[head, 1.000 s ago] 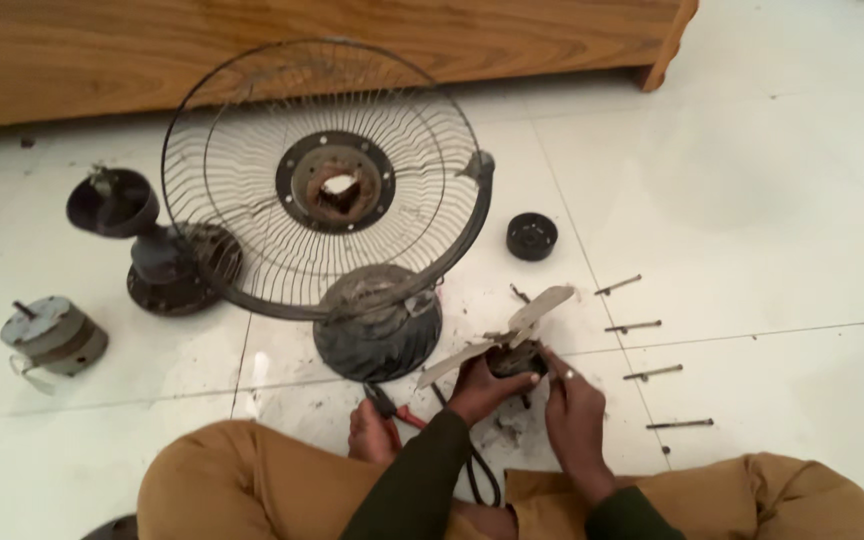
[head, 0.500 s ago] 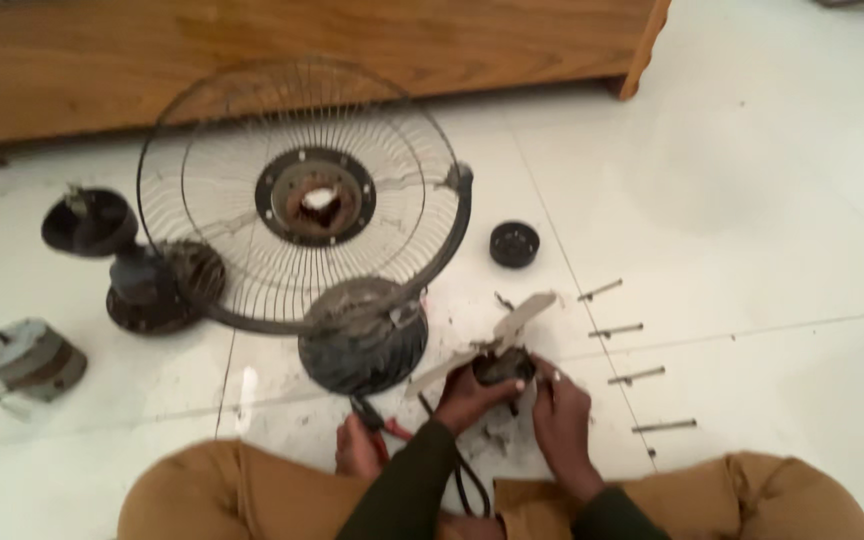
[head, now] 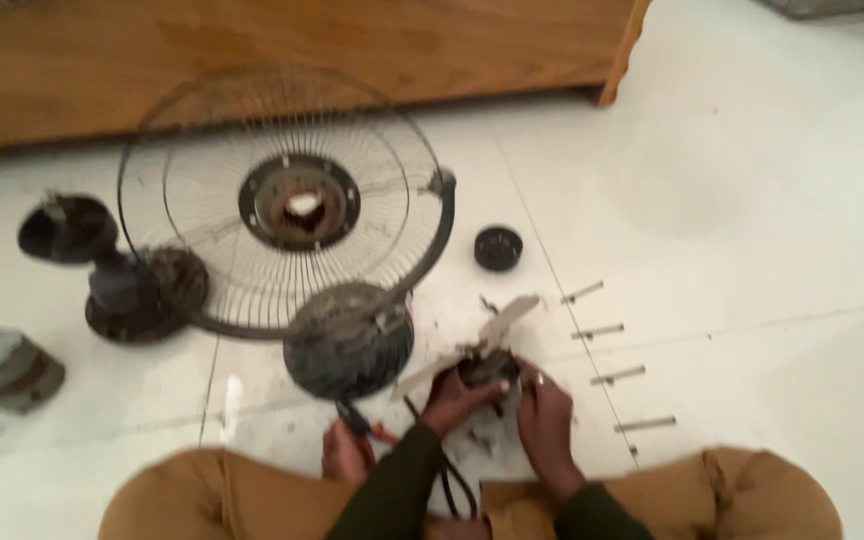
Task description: The person sits on the floor repairing a dusty electric fan. They clean debris from the fan blade and hub by hand, attach the blade to the motor shaft, then lift the blade assembly and fit it onto the fan motor housing, adjusting the guard and rear cover.
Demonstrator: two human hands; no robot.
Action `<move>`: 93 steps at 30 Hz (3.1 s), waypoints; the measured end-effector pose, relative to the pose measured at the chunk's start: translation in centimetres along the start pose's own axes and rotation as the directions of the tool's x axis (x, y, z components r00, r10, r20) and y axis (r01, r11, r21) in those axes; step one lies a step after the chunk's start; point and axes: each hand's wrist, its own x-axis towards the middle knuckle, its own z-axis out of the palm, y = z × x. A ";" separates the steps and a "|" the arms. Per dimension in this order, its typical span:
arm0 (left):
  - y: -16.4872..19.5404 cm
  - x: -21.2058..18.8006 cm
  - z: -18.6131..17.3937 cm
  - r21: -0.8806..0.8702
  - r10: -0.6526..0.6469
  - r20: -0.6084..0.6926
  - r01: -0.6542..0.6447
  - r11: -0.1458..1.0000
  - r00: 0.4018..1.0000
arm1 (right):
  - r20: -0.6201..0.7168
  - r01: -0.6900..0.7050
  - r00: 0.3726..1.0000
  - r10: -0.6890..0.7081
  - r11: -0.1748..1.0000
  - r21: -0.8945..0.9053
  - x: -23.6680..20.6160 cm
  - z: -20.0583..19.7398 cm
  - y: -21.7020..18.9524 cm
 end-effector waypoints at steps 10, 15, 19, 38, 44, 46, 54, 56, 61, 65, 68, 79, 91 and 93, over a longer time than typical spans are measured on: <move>0.3 0.3 0.3 0.094 0.121 -0.075 -0.114 0.989 0.990 | -0.095 0.054 0.994 -0.057 0.998 -0.030 -0.1 0.6 0.8; -0.7 0.4 0.1 0.065 0.101 -0.079 -0.096 0.993 0.992 | -0.113 0.065 0.991 -0.071 0.996 -0.057 -0.8 0.8 0.6; -0.8 0.6 -0.1 0.217 0.094 -0.149 -0.060 0.974 0.984 | -0.053 -0.052 0.998 0.045 0.991 -0.123 -0.4 1.1 0.3; -1.0 0.4 -0.5 0.158 0.043 -0.091 -0.028 0.987 0.995 | -0.106 0.092 0.989 -0.102 0.991 -0.097 -0.5 -0.3 -1.9; -1.0 0.4 -0.2 0.210 -0.021 -0.141 0.050 0.976 0.990 | 0.044 -0.115 0.992 0.121 0.986 -0.123 0.6 -0.5 -3.0; -1.0 0.4 -0.2 0.198 0.030 -0.133 -0.003 0.980 0.991 | 0.058 -0.138 0.987 0.147 0.981 -0.137 0.9 -0.6 -3.1; -1.2 0.4 -0.1 0.212 0.032 -0.143 -0.001 0.977 0.989 | -0.028 0.101 0.994 -0.106 0.985 -0.143 0.2 -0.7 -3.1; -1.3 0.3 -0.1 0.190 0.095 -0.149 -0.065 0.980 0.984 | 0.064 -0.111 0.990 0.125 0.975 -0.191 1.1 -0.2 -3.0; -1.7 0.6 -0.3 0.218 0.034 -0.141 -0.003 0.976 0.989 | 0.014 0.041 0.999 -0.039 0.978 -0.204 0.2 -0.6 -2.6; -1.9 0.8 -0.1 0.272 -0.016 -0.170 0.063 0.960 0.985 | -0.065 0.250 0.963 -0.262 0.955 -0.157 -0.3 -0.7 -2.6; -1.8 0.7 0.0 0.243 0.068 -0.192 -0.020 0.970 0.979 | 0.072 -0.133 0.986 0.148 0.974 -0.180 1.4 -0.3 -2.7; -1.0 0.3 0.2 0.215 0.060 -0.157 -0.025 0.976 0.986 | 0.003 0.090 0.996 -0.091 0.972 -0.217 0.7 -0.8 -2.8; -1.7 0.7 0.0 0.269 -0.005 -0.148 0.045 0.962 0.989 | 0.032 0.120 0.993 -0.116 0.970 -0.213 -0.2 -1.5 -4.6; -1.6 0.7 0.2 0.275 0.039 -0.162 0.008 0.962 0.986 | 0.042 0.081 0.996 -0.074 0.970 -0.229 0.9 -1.0 -4.7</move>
